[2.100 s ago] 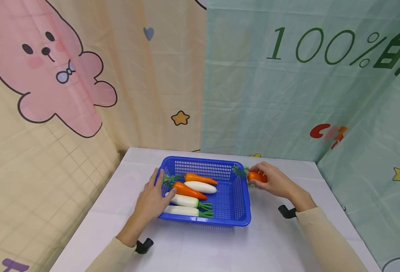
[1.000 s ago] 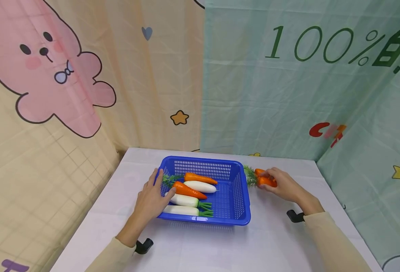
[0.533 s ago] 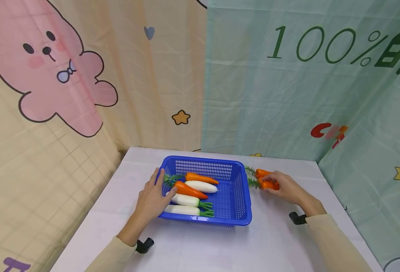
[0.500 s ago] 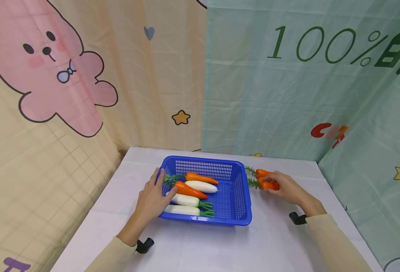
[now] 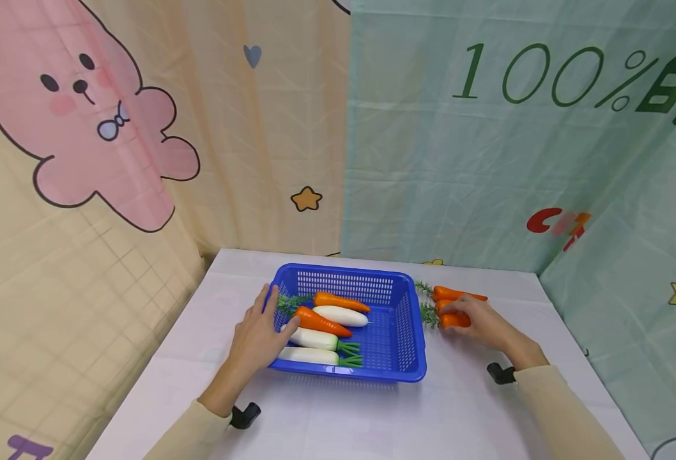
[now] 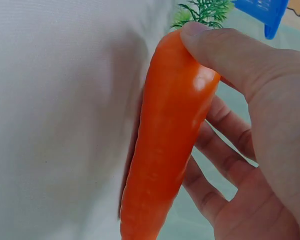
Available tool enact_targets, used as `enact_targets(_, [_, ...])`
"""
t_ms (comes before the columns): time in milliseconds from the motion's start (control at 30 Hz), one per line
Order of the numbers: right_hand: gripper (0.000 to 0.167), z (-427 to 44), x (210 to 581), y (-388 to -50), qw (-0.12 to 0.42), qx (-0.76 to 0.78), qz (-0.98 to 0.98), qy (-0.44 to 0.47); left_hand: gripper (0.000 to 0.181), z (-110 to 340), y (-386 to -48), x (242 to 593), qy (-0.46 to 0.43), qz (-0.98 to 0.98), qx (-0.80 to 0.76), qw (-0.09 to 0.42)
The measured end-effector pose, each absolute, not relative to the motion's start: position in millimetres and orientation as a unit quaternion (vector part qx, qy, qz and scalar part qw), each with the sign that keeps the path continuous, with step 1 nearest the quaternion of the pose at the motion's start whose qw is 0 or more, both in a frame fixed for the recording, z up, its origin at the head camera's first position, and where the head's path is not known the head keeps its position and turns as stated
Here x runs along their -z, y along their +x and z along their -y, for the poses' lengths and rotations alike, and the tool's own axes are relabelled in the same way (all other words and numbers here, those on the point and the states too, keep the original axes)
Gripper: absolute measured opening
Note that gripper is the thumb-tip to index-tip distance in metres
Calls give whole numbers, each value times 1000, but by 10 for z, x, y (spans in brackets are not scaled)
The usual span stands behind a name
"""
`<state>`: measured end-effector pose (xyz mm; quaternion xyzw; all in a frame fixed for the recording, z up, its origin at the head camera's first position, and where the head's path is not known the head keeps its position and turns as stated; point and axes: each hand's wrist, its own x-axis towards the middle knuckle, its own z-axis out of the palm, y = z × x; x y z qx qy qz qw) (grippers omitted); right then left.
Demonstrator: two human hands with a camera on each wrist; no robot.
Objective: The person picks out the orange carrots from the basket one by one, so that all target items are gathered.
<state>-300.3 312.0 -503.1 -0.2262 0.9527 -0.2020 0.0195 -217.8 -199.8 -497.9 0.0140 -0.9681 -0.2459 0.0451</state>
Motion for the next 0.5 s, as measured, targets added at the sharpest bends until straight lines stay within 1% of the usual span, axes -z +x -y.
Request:
enact_targets(267, [36, -3119, 5083, -2996, 23, 212, -952, -218, 100, 1998, -2176, 4980, 15, 968, 248, 45])
enact_targets(500, [39, -3139, 5096, -2981, 19, 220, -953, -208, 99, 1999, -2186, 4980, 15, 968, 246, 48])
